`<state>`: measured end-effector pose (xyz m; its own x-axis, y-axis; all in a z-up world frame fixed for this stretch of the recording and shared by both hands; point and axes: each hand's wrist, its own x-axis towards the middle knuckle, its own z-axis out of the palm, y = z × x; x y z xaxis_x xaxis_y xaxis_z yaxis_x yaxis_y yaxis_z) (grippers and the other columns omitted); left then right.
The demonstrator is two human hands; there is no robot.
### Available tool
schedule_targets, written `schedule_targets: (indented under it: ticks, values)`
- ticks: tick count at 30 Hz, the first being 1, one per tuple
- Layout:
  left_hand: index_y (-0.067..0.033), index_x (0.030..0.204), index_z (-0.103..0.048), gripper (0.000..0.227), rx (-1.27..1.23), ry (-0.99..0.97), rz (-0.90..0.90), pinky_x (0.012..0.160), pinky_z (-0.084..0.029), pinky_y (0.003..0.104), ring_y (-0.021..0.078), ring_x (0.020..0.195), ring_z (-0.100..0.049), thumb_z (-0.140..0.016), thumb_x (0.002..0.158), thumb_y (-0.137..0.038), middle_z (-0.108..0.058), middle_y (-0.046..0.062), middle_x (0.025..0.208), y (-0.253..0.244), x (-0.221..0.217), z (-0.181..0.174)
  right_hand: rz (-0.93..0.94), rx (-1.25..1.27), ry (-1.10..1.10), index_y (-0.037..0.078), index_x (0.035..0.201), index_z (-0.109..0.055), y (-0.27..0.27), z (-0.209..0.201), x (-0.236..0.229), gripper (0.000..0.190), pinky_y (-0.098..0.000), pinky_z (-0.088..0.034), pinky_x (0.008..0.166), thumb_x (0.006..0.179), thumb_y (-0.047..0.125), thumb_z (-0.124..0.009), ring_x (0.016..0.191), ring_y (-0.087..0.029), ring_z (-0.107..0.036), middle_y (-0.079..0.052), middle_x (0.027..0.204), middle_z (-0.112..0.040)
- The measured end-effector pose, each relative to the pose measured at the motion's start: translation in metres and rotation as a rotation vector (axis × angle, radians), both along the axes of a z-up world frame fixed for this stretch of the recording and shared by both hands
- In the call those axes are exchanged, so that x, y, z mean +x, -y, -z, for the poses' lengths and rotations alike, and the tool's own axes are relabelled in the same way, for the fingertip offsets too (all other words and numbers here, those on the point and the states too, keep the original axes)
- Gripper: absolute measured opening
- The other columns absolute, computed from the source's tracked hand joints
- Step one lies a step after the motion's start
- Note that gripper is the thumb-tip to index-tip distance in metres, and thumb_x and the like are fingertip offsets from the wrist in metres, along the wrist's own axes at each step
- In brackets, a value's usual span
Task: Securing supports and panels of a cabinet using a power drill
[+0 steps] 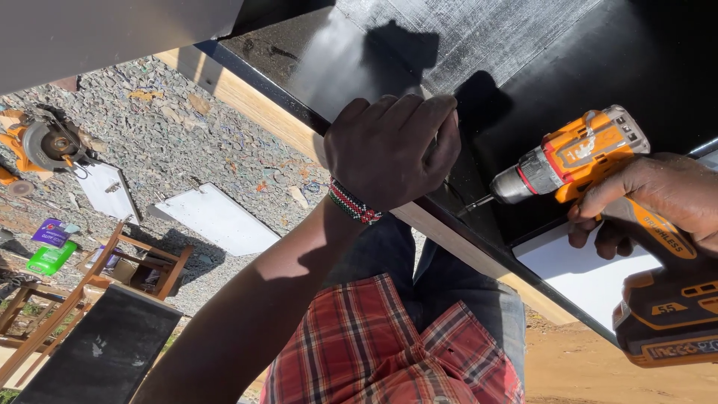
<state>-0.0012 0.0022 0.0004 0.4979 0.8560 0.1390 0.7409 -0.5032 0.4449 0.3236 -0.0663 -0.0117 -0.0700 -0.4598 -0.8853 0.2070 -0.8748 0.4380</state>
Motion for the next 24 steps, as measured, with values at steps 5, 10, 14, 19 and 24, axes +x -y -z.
schedule_targets:
  ticks: [5, 10, 14, 19, 24]
  values:
    - [-0.0181, 0.108, -0.088, 0.008, 0.000, 0.004, 0.009, 0.062, -0.047, 0.038, 0.0192, 0.070, -0.078, -0.082, 0.109, -0.023, -0.083, -0.004, 0.086, 0.000, 0.000, 0.001, 0.038, 0.031, 0.058, -0.035, 0.123, -0.070, -0.014, -0.017, -0.013, 0.030, -0.0775, -0.052, 0.084, 0.109, -0.013, -0.055, 0.085, -0.076, -0.064, -0.065, 0.109, -0.078]
    - [-0.0194, 0.103, -0.083, 0.007, 0.007, -0.022, 0.006, 0.062, -0.041, 0.036, 0.0171, 0.065, -0.071, -0.082, 0.109, -0.021, -0.075, -0.005, 0.078, -0.005, -0.007, -0.004, 0.079, -0.026, 0.096, -0.030, 0.142, -0.067, -0.023, -0.018, -0.025, 0.038, -0.0829, -0.052, 0.096, 0.118, -0.010, -0.046, 0.094, -0.081, -0.062, -0.064, 0.121, -0.072]
    - [-0.0194, 0.107, -0.083, 0.006, 0.003, 0.012, -0.025, 0.064, -0.041, 0.037, 0.0182, 0.065, -0.071, -0.082, 0.111, -0.024, -0.077, -0.004, 0.079, 0.002, -0.005, 0.003, 0.051, -0.116, 0.116, -0.028, 0.144, -0.064, 0.044, 0.028, 0.015, 0.053, -0.0776, -0.044, 0.110, 0.128, 0.013, -0.037, 0.124, -0.077, -0.067, -0.055, 0.145, -0.077]
    - [-0.0211, 0.105, -0.080, 0.007, 0.018, -0.025, -0.001, 0.065, -0.038, 0.037, 0.0173, 0.063, -0.067, -0.082, 0.111, -0.023, -0.069, -0.005, 0.076, 0.002, -0.002, 0.001, 0.050, -0.087, 0.101, -0.029, 0.144, -0.066, 0.030, 0.015, 0.007, 0.047, -0.0804, -0.049, 0.109, 0.124, 0.004, -0.039, 0.113, -0.084, -0.070, -0.062, 0.129, -0.075]
    - [-0.0205, 0.102, -0.082, 0.005, 0.041, 0.007, 0.023, 0.062, -0.037, 0.034, 0.0148, 0.059, -0.066, -0.084, 0.107, -0.021, -0.070, -0.007, 0.072, 0.002, -0.001, 0.003, 0.062, 0.015, 0.062, -0.033, 0.135, -0.070, 0.018, -0.004, -0.002, 0.043, -0.0759, -0.049, 0.093, 0.120, -0.004, -0.042, 0.100, -0.084, -0.073, -0.064, 0.113, -0.076]
